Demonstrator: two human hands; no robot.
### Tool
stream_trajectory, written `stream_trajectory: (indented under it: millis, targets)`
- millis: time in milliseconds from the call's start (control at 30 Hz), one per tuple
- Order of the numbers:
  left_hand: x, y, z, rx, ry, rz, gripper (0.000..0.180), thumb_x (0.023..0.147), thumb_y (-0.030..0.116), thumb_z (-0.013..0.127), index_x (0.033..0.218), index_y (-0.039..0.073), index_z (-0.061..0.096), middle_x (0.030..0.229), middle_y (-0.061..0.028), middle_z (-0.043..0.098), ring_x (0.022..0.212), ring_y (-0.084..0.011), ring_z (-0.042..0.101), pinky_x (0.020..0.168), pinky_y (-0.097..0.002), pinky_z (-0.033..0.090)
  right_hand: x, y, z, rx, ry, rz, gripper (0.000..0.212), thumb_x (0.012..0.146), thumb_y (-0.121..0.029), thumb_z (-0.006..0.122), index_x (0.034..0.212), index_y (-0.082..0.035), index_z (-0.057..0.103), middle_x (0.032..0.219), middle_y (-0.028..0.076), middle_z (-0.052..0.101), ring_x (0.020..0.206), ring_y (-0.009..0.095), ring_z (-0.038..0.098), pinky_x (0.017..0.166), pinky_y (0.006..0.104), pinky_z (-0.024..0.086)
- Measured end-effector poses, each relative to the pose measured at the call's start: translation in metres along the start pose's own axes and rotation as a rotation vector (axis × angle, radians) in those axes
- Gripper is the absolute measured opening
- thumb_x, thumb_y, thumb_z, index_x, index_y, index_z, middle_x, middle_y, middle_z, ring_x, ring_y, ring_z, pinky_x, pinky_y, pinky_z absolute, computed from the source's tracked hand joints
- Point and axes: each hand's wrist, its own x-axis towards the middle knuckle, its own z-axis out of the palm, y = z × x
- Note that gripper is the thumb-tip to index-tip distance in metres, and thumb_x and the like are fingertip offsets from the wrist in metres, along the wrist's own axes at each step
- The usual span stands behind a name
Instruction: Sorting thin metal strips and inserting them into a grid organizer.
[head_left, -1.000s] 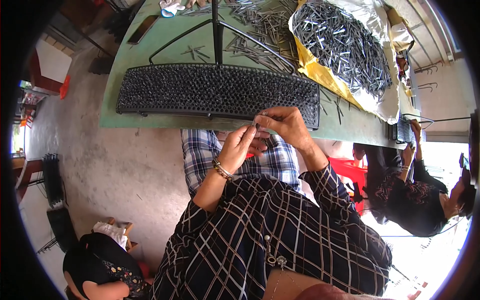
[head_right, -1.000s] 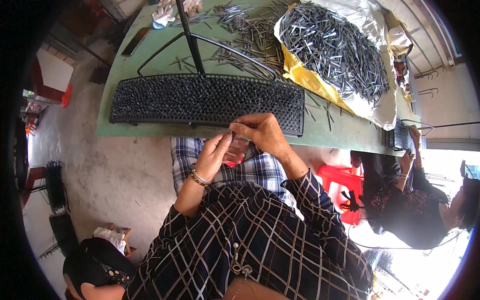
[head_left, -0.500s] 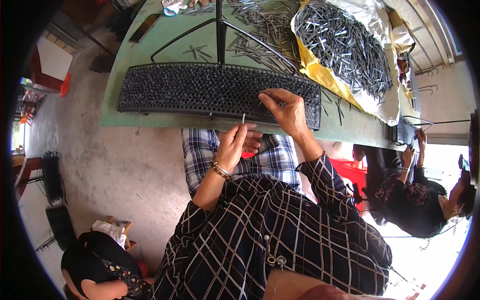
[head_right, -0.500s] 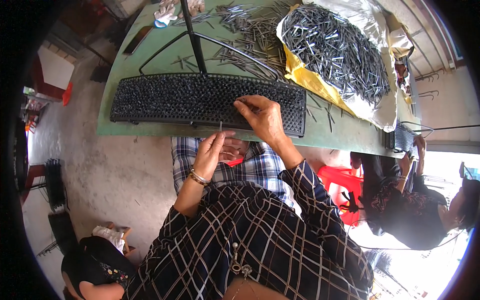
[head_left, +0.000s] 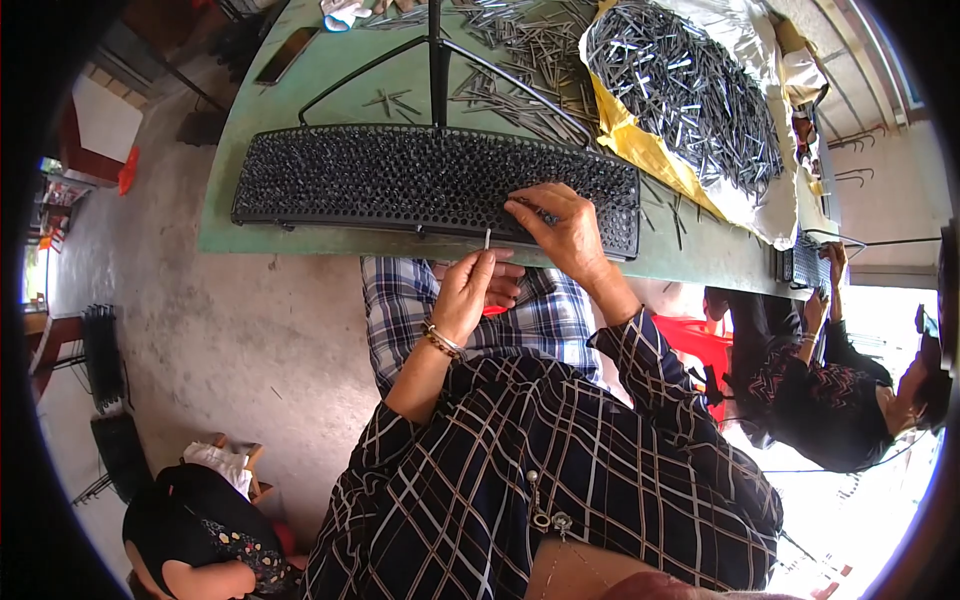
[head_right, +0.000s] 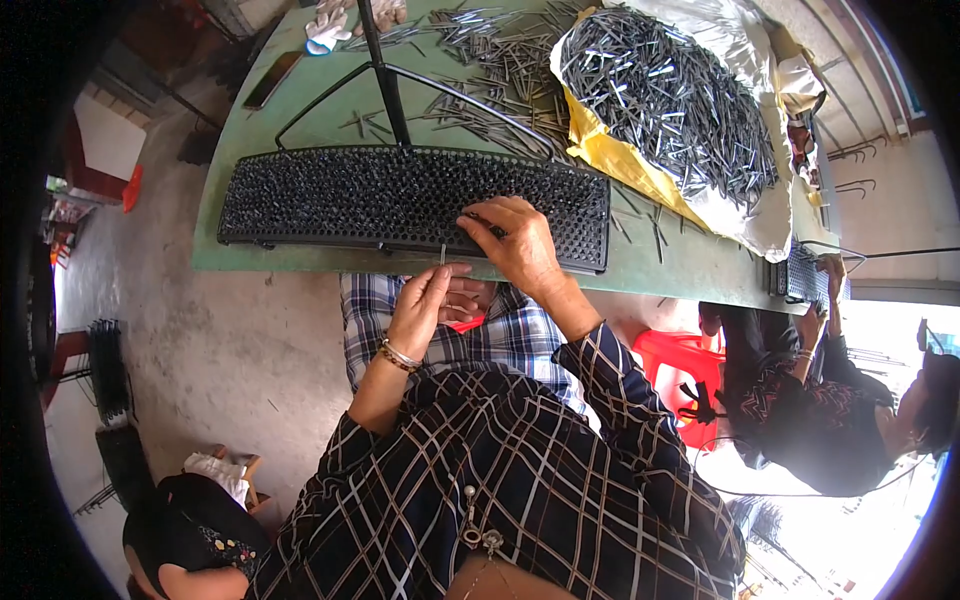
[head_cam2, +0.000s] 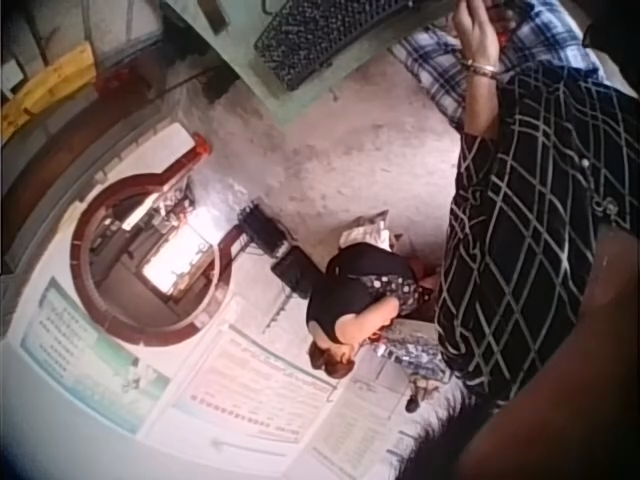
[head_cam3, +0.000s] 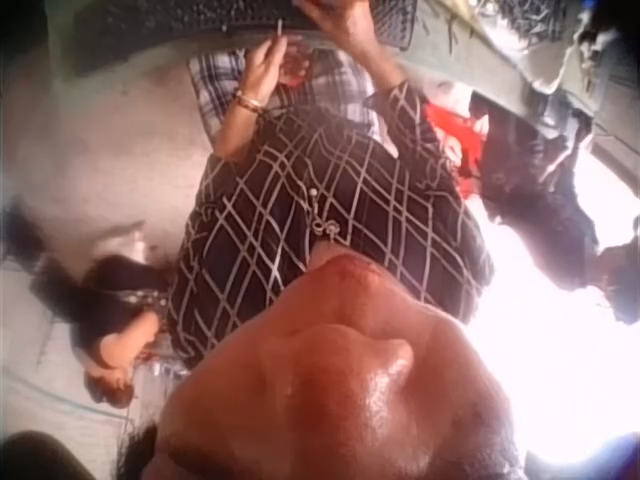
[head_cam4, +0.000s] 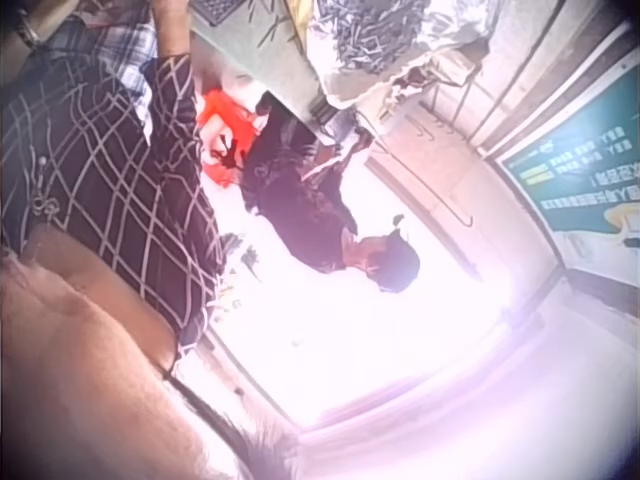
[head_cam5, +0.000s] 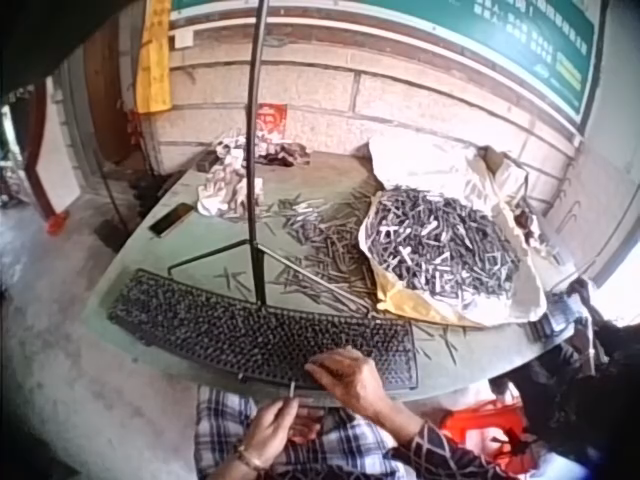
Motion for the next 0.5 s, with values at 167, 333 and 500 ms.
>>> stream_trajectory:
  millis: [167,333,500]
  targets:
    - [-0.0007,0.0003,0.0006,0.007,0.0,-0.003,0.038,0.1,0.03,0.037,0.115,-0.001,0.053,0.097,-0.0137,0.065,0.073,-0.0136,0.065,0.062,-0.0249,0.056,-0.0005,-0.0009,-0.0001,-0.032,-0.02,0.007,0.017,0.076,-0.01,0.071,0.09,0.0,0.069,0.086,0.012,0.067,0.078,0.024,0.064,0.069,0.0319,0.05]
    - [-0.0008,0.0009,0.0017,0.013,0.0,0.0,0.038,0.1,0.029,0.037,0.114,-0.001,0.054,0.097,-0.0133,0.065,0.073,-0.0134,0.064,0.062,-0.0249,0.055,-0.001,-0.0012,-0.0022,-0.038,-0.019,0.026,0.019,0.075,-0.011,0.072,0.091,-0.001,0.069,0.086,0.011,0.067,0.075,0.023,0.065,0.066,0.0312,0.051]
    - [-0.0002,-0.0008,0.0004,0.005,0.006,-0.011,0.038,0.1,0.029,0.037,0.114,-0.001,0.054,0.096,-0.0131,0.065,0.073,-0.0133,0.064,0.062,-0.0248,0.056,0.0017,-0.0058,-0.004,0.006,-0.049,0.058,0.017,0.076,-0.01,0.071,0.09,0.0,0.068,0.084,0.01,0.066,0.072,0.021,0.065,0.064,0.0291,0.051]
